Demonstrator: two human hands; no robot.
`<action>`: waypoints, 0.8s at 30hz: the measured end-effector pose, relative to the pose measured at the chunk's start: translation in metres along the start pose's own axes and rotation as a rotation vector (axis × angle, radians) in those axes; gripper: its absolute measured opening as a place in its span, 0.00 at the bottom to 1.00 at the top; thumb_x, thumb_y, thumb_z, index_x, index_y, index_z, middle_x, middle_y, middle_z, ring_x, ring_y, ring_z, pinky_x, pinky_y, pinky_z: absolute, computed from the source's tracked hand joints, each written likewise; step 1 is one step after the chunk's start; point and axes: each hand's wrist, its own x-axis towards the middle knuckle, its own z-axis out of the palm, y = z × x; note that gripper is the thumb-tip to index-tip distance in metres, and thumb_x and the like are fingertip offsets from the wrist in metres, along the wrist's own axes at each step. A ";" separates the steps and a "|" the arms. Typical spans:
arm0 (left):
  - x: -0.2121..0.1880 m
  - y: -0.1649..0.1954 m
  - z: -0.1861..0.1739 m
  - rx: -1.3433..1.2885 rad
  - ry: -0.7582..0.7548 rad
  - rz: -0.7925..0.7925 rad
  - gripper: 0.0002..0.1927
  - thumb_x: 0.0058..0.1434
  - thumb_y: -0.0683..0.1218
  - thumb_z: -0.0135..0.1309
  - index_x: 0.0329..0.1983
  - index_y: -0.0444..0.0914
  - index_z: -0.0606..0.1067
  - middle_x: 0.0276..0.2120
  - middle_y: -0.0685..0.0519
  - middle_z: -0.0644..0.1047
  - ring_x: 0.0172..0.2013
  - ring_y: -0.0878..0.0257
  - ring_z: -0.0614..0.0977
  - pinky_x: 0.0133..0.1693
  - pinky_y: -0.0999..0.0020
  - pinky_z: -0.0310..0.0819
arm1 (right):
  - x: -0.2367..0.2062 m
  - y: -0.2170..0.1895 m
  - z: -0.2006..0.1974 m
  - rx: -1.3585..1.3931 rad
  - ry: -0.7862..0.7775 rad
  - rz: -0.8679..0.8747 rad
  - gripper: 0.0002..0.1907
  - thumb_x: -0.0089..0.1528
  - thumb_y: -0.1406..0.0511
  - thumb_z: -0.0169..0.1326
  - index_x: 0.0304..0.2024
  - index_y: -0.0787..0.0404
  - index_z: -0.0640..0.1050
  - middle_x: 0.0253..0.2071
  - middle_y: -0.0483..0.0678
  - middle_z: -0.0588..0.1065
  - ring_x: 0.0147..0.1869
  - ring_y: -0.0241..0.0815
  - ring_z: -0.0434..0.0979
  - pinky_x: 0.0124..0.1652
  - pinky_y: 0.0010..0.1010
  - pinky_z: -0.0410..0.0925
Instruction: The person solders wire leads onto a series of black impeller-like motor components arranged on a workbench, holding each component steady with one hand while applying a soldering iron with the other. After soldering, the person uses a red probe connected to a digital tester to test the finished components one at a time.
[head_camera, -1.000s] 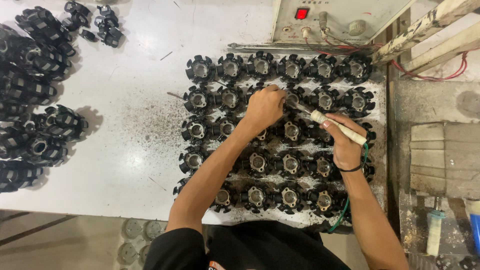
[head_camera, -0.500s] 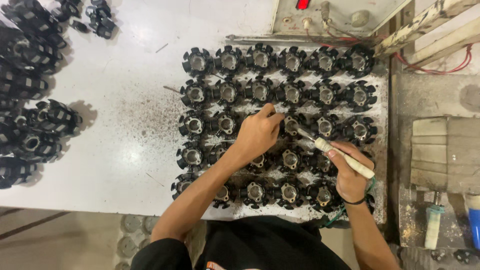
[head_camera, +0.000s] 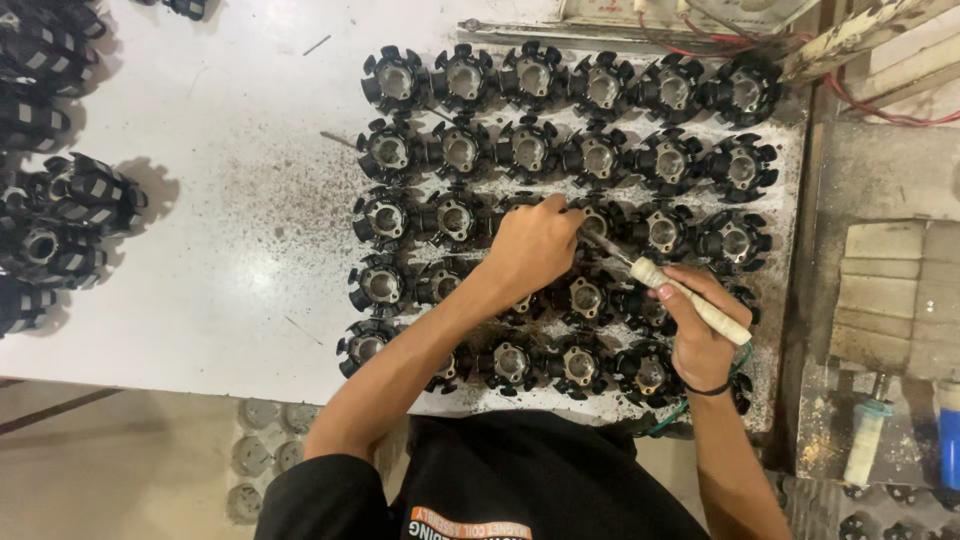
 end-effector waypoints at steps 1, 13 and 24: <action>0.001 0.001 0.000 0.010 -0.031 -0.012 0.07 0.56 0.40 0.56 0.37 0.35 0.81 0.33 0.42 0.77 0.29 0.44 0.83 0.32 0.51 0.79 | 0.000 0.001 0.000 0.012 0.001 0.006 0.09 0.65 0.78 0.57 0.49 0.75 0.79 0.49 0.58 0.78 0.47 0.45 0.81 0.50 0.30 0.74; -0.004 -0.008 -0.010 -0.213 0.047 -0.007 0.10 0.53 0.37 0.56 0.37 0.37 0.84 0.34 0.45 0.79 0.34 0.45 0.83 0.38 0.53 0.79 | -0.015 0.004 0.011 -0.043 0.076 0.024 0.09 0.66 0.78 0.56 0.49 0.75 0.79 0.47 0.57 0.78 0.46 0.44 0.81 0.48 0.28 0.75; -0.003 -0.009 -0.004 -0.232 0.076 -0.023 0.07 0.56 0.38 0.57 0.36 0.35 0.83 0.33 0.46 0.80 0.33 0.47 0.83 0.36 0.54 0.79 | -0.018 0.010 0.013 -0.060 0.070 -0.035 0.10 0.66 0.77 0.56 0.50 0.74 0.79 0.48 0.58 0.79 0.45 0.43 0.81 0.46 0.28 0.76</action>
